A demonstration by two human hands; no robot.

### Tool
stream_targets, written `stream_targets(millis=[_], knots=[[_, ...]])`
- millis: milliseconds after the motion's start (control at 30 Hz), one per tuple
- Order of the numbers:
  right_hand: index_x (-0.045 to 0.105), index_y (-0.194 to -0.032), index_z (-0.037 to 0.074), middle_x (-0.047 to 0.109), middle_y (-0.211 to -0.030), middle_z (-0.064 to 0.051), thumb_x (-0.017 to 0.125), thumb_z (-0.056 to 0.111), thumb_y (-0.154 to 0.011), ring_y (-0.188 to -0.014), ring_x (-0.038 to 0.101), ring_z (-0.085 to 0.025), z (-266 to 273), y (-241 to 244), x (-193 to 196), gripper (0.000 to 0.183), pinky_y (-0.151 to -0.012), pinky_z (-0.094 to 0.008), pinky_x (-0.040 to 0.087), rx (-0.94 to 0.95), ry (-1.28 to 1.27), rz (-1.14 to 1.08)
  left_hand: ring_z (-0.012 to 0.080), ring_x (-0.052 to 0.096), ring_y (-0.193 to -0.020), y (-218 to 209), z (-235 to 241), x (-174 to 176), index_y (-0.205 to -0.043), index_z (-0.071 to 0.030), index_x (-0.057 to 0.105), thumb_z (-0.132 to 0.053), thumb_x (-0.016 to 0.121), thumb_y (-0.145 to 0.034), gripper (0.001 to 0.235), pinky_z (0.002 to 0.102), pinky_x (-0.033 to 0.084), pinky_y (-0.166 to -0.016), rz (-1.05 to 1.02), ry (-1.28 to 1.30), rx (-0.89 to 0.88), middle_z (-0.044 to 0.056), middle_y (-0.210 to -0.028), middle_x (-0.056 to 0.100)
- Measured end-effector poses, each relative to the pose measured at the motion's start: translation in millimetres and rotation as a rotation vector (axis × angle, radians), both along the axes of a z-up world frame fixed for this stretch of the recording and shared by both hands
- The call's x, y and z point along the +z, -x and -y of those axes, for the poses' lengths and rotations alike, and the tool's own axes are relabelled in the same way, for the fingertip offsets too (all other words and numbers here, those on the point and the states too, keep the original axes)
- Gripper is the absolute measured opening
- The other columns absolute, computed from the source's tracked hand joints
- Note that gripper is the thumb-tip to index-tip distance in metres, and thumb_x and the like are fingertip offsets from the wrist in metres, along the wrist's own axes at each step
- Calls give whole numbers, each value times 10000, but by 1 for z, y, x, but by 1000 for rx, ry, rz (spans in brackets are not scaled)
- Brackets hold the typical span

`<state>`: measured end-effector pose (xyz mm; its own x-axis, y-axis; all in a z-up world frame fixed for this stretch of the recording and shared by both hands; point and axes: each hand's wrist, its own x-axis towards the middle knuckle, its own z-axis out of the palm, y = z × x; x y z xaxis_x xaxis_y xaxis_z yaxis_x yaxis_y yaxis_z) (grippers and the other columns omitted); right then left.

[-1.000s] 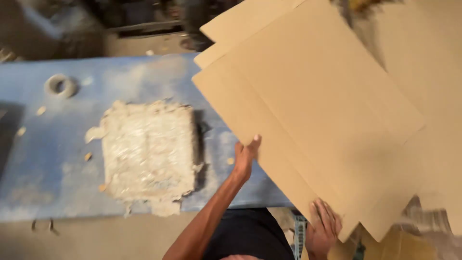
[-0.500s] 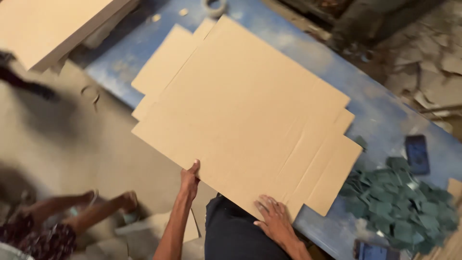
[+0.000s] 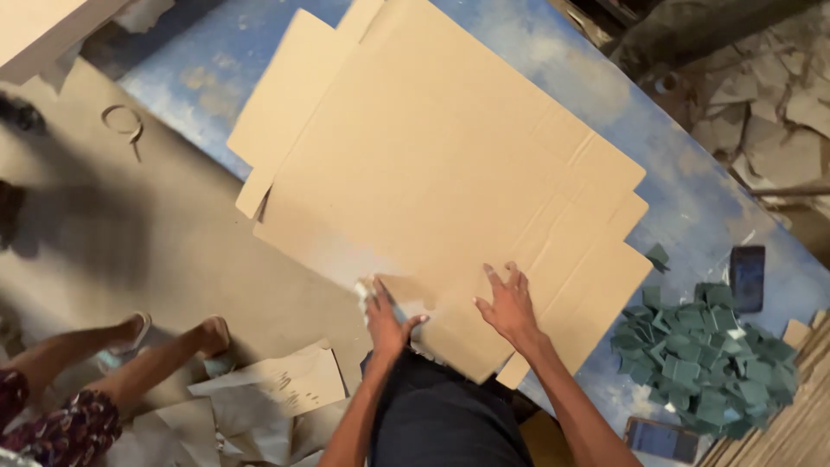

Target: The person folds cardboard sheets into boxes and places ceramic tiles inside them along with protective packaging materials.

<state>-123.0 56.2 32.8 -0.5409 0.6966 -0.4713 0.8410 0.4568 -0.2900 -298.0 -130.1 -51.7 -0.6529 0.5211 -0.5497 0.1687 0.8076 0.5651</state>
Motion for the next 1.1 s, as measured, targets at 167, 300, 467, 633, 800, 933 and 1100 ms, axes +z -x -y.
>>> stream_targets(millis=[167, 300, 467, 633, 800, 933, 1100], knots=[[447, -1502, 98, 299, -1522, -333, 771, 376, -829, -1372, 330, -526, 5, -2, 3, 797, -1145, -553, 328, -64, 49, 17, 520, 331, -1431, 12, -29, -18, -1628, -8, -103, -461, 968, -538, 1594, 677, 328, -1123, 55, 133, -88, 367, -1604, 170], [473, -1482, 102, 284, -1545, -324, 780, 361, -824, -1423, 293, -508, 15, -26, -7, 771, -1175, -564, 282, -92, 14, -84, 567, 303, -1420, 2, -24, -26, -1622, -68, -18, -444, 955, -576, 1478, 687, 303, -1110, -88, -65, -156, 386, -1601, 194], [432, -1505, 66, 298, -1592, -241, 731, 283, -910, -1473, 281, -423, 36, -73, 0, 701, -1190, -549, 262, -296, 53, -288, 729, 90, -1393, -2, -52, -80, -1530, 125, -253, -636, 920, -726, 1612, 759, 139, -1112, -72, -96, -68, 617, -1464, 4], [418, -1520, 42, 431, -1546, -202, 703, 239, -933, -1444, 425, -341, 88, -181, -32, 681, -1200, -468, 373, -977, -239, -223, 696, 130, -1449, 3, -73, -81, -1508, 149, -306, -719, 889, -629, 1719, 770, 130, -1151, -16, -5, -15, 629, -1453, 50], [262, -1566, 11, 442, -1486, -241, 751, 241, -890, -1279, 518, -348, 123, -255, -97, 865, -1016, -451, 475, -1318, 12, -367, 715, 151, -1434, 6, -82, -88, -1531, 131, -287, -703, 934, -609, 1743, 752, 163, -1165, -86, 51, -18, 621, -1471, 52], [359, -1550, 47, 700, -1171, -130, 742, 270, -858, -978, 657, -227, 113, -238, -104, 822, -838, -381, 561, -1376, 213, -659, 710, 162, -1419, 16, -92, -89, -1548, 92, -289, -635, 974, -561, 1760, 741, 206, -1147, -45, 100, 54, 582, -1493, 35], [399, -1549, 45, 687, -1025, -153, 749, 264, -866, -807, 597, -198, 120, -275, -130, 798, -697, -361, 540, -1283, 253, -735, 675, 169, -1442, 6, -92, -64, -1554, 72, -265, -639, 957, -539, 1741, 708, 263, -1152, -39, 87, 114, 548, -1536, -11]])
